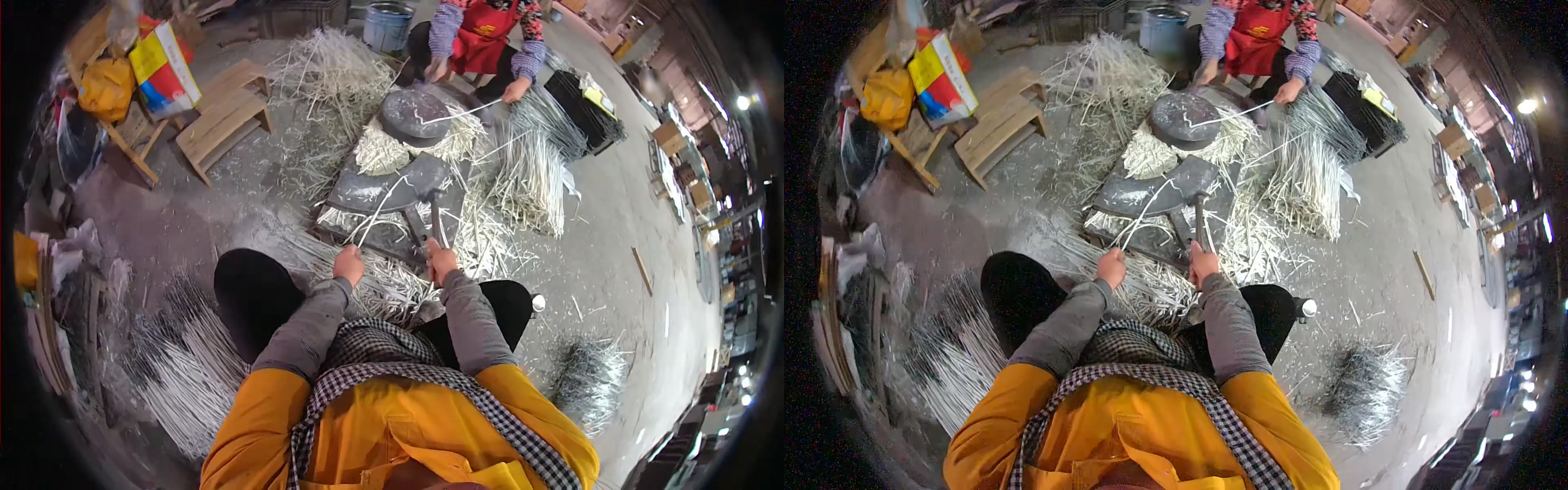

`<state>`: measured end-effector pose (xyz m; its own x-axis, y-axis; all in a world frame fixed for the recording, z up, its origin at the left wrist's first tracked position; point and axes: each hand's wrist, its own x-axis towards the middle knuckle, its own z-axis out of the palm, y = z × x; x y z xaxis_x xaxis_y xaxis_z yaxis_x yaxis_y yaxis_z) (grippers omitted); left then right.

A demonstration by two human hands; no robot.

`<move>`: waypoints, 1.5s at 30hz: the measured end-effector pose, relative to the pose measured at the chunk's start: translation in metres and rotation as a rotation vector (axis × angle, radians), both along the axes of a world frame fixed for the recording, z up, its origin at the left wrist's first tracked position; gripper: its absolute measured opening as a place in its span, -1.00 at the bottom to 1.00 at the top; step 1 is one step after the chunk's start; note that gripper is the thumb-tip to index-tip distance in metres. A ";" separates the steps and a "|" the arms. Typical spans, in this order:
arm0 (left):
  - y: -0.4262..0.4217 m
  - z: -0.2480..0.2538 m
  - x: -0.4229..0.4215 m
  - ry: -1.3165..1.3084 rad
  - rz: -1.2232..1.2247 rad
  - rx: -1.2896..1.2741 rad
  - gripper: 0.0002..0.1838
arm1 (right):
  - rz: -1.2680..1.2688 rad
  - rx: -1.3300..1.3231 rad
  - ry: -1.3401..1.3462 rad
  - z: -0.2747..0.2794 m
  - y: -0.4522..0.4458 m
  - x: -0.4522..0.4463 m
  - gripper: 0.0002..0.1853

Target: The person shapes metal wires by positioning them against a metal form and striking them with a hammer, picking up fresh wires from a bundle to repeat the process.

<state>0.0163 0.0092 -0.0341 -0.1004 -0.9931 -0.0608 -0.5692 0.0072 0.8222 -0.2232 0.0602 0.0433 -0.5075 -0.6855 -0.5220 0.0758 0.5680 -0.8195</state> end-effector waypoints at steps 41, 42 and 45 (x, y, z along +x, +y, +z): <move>-0.025 -0.012 -0.026 0.196 -0.158 0.078 -0.79 | 0.270 0.127 0.379 -0.015 -0.024 0.048 -0.59; -0.029 -0.022 -0.026 0.164 -0.160 -0.031 -0.80 | 0.269 0.131 0.368 -0.007 -0.022 0.049 -0.59; -0.020 0.014 -0.026 0.223 -0.107 0.046 -0.78 | 0.259 0.113 0.374 -0.008 -0.022 0.048 -0.57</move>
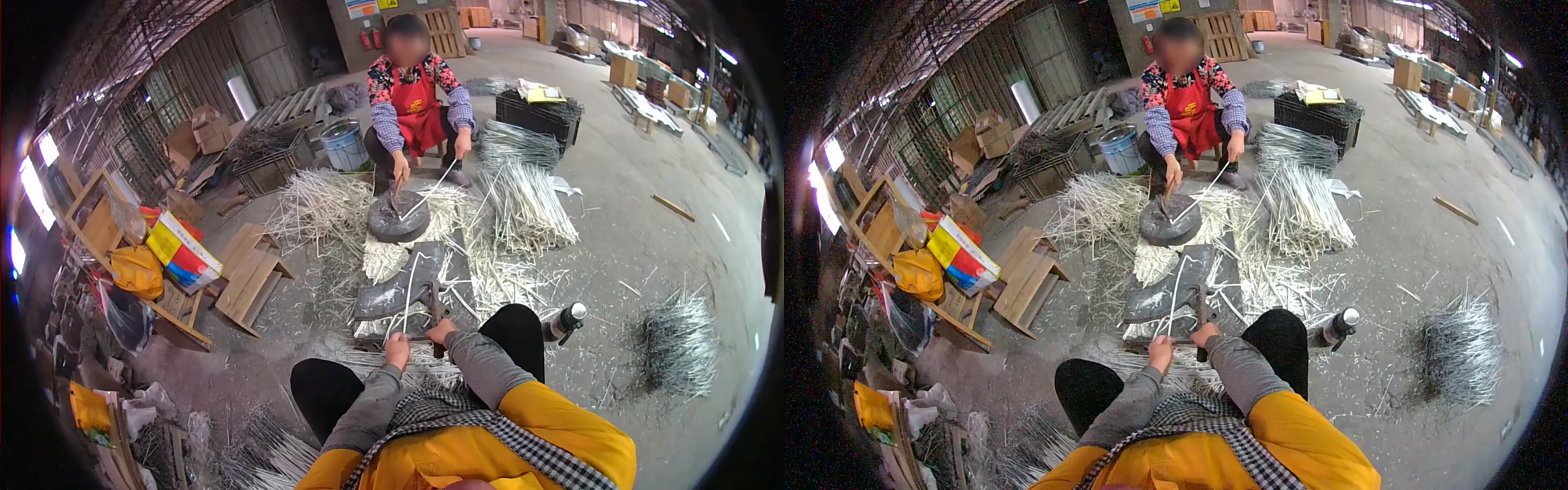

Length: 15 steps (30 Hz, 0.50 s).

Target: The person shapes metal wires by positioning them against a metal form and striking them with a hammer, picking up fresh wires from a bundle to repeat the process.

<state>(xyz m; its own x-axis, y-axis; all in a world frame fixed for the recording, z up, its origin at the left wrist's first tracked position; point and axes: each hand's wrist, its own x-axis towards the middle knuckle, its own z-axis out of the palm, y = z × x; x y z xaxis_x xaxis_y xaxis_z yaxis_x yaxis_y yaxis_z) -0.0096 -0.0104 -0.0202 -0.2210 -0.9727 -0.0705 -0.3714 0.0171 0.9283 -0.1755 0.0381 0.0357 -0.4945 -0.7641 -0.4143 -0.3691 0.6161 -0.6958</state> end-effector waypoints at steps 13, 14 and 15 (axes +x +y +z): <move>-0.008 -0.028 0.008 0.083 0.044 0.118 -0.83 | 0.013 -0.027 -0.030 -0.001 0.003 -0.002 -0.54; -0.007 -0.027 0.007 0.083 0.043 0.118 -0.83 | 0.016 -0.046 -0.026 -0.003 0.003 -0.003 -0.53; -0.007 -0.027 0.007 0.078 0.055 0.107 -0.83 | 0.016 -0.046 -0.027 -0.005 0.003 -0.003 -0.53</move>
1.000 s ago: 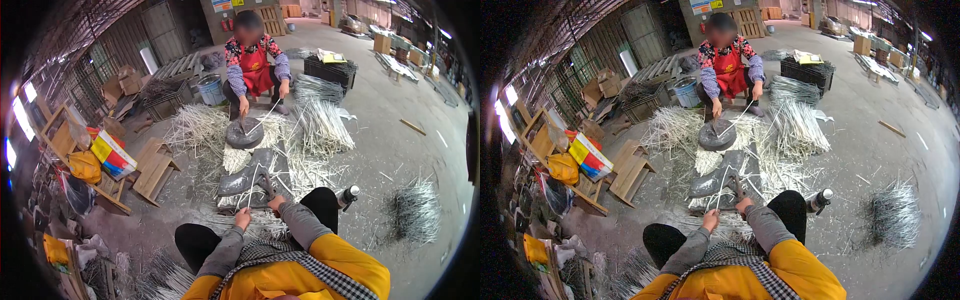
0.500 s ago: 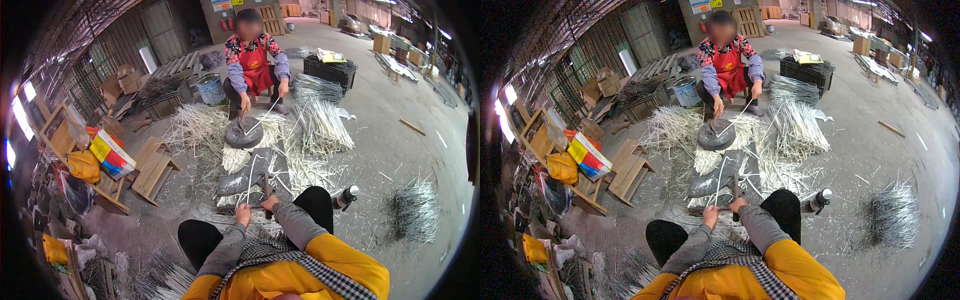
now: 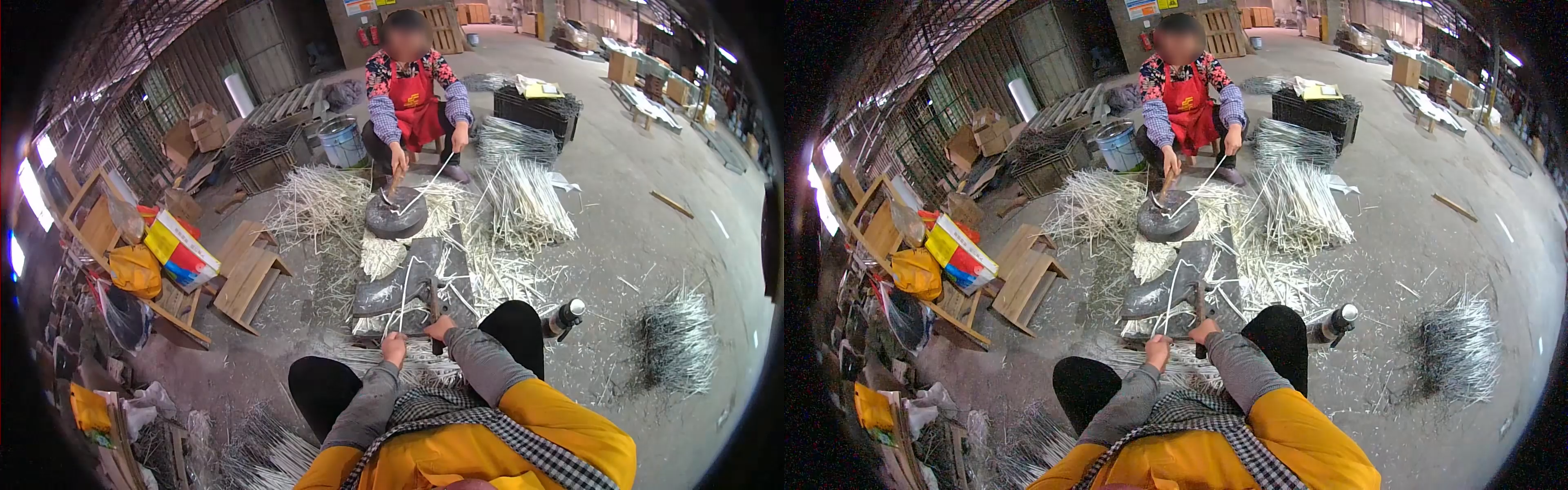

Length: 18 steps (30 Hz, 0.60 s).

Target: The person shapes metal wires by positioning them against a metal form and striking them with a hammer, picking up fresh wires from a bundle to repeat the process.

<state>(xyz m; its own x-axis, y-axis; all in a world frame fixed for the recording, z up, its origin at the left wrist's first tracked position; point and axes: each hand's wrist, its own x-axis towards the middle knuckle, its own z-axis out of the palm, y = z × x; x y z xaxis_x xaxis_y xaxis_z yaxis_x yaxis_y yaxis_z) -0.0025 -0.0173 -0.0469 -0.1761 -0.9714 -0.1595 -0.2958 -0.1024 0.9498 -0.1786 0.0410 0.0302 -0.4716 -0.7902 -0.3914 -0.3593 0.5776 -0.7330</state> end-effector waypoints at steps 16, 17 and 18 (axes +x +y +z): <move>0.009 0.020 0.007 -0.099 0.001 -0.127 -0.85 | -0.008 0.021 -0.040 0.008 0.003 0.001 -0.65; 0.007 0.016 0.007 -0.079 0.000 -0.103 -0.85 | -0.006 0.022 -0.035 0.009 0.003 0.001 -0.65; 0.006 0.013 0.007 -0.058 -0.001 -0.079 -0.84 | -0.004 0.023 -0.030 0.009 0.003 0.001 -0.65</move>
